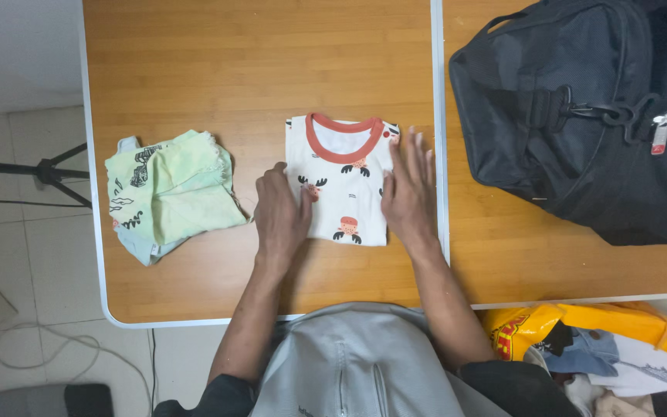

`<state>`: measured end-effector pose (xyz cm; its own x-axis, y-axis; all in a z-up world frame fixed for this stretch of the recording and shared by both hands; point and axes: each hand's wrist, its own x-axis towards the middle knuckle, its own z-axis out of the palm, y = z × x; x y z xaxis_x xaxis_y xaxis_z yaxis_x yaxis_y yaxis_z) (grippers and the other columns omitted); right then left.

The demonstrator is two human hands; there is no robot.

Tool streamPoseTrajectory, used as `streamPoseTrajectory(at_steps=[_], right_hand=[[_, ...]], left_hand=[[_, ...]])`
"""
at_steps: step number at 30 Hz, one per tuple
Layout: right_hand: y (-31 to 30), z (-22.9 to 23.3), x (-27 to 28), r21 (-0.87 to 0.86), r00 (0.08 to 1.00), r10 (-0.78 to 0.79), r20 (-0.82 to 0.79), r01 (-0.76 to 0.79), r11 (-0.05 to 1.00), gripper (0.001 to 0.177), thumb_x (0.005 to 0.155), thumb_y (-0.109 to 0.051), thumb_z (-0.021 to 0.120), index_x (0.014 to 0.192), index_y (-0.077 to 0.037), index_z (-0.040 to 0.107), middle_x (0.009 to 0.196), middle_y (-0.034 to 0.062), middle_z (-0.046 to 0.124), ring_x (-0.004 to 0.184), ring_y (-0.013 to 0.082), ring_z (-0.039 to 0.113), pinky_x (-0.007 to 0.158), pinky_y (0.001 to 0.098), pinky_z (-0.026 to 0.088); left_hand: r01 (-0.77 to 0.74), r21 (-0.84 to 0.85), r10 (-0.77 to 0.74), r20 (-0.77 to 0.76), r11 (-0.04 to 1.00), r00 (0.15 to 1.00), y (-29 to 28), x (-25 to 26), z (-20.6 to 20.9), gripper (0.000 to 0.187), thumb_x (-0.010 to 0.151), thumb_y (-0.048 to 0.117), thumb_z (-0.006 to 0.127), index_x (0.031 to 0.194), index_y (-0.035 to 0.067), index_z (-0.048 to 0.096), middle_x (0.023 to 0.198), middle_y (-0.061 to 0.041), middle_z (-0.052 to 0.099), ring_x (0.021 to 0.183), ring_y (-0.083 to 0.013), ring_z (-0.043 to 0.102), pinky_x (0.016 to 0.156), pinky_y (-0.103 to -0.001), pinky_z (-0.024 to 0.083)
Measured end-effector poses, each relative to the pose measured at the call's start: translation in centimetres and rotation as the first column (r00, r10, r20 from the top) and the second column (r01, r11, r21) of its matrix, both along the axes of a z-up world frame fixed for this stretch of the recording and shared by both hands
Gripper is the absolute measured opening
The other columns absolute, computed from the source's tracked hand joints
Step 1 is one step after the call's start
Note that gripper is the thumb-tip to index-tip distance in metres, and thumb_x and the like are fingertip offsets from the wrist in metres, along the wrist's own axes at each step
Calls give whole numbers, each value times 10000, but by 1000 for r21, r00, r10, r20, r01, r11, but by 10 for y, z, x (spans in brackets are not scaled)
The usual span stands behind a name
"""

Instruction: The person folds clothes on a table and places them into a black duffel bag.

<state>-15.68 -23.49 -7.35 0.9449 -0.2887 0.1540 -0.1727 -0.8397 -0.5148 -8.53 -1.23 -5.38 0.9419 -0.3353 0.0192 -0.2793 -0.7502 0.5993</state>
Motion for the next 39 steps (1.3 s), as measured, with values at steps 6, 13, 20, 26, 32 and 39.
streamPoseTrajectory(at_steps=[6,13,20,26,32,39], right_hand=[[34,-16,11,22,952,233,-198,-233,972,675,1000,-232,541,1604,-32,319,1696,219,179,1575,360,172,1265,540,100],[-1,-15,22,-14,940,250,-232,-261,965,811,1025,-457,493,1623,-16,166,1715,161,111,1594,325,97,1273,536,23],[-3,-12,19,-69,928,133,-348,-167,984,789,1039,-489,423,1629,-35,163,1714,153,64,1577,309,-4,1240,567,-74],[6,-11,18,-26,971,191,-145,-197,980,712,1070,-344,481,1634,-12,201,1734,190,94,1615,325,39,1294,543,6],[2,-17,59,-123,912,338,-231,-373,920,681,1046,-338,502,1618,-69,250,1702,142,183,1582,289,120,1279,512,57],[-12,-5,66,-172,898,361,-252,-409,896,790,1007,-495,524,1634,-102,247,1705,156,182,1582,272,137,1280,493,53]], left_hand=[[560,166,-584,230,811,778,-32,11,-27,753,984,467,594,1594,97,354,1637,-233,324,1525,-432,288,1262,-558,214],[445,265,-486,111,855,867,-20,14,-37,975,908,715,525,1625,103,276,1679,-225,209,1559,-374,188,1243,-571,160],[247,351,-286,65,903,956,0,12,-34,1046,871,820,532,1628,156,251,1689,-177,178,1572,-414,130,1239,-638,105],[339,177,-368,163,924,916,-19,11,-48,1005,921,754,516,1648,120,233,1696,-250,117,1584,-408,102,1257,-597,98],[522,265,-572,169,811,803,-39,53,-67,882,972,722,507,1602,139,306,1695,-219,180,1583,-334,148,1281,-521,97],[571,231,-612,198,788,766,-19,76,-52,798,993,654,520,1629,193,378,1705,-133,233,1585,-281,177,1298,-512,111]])
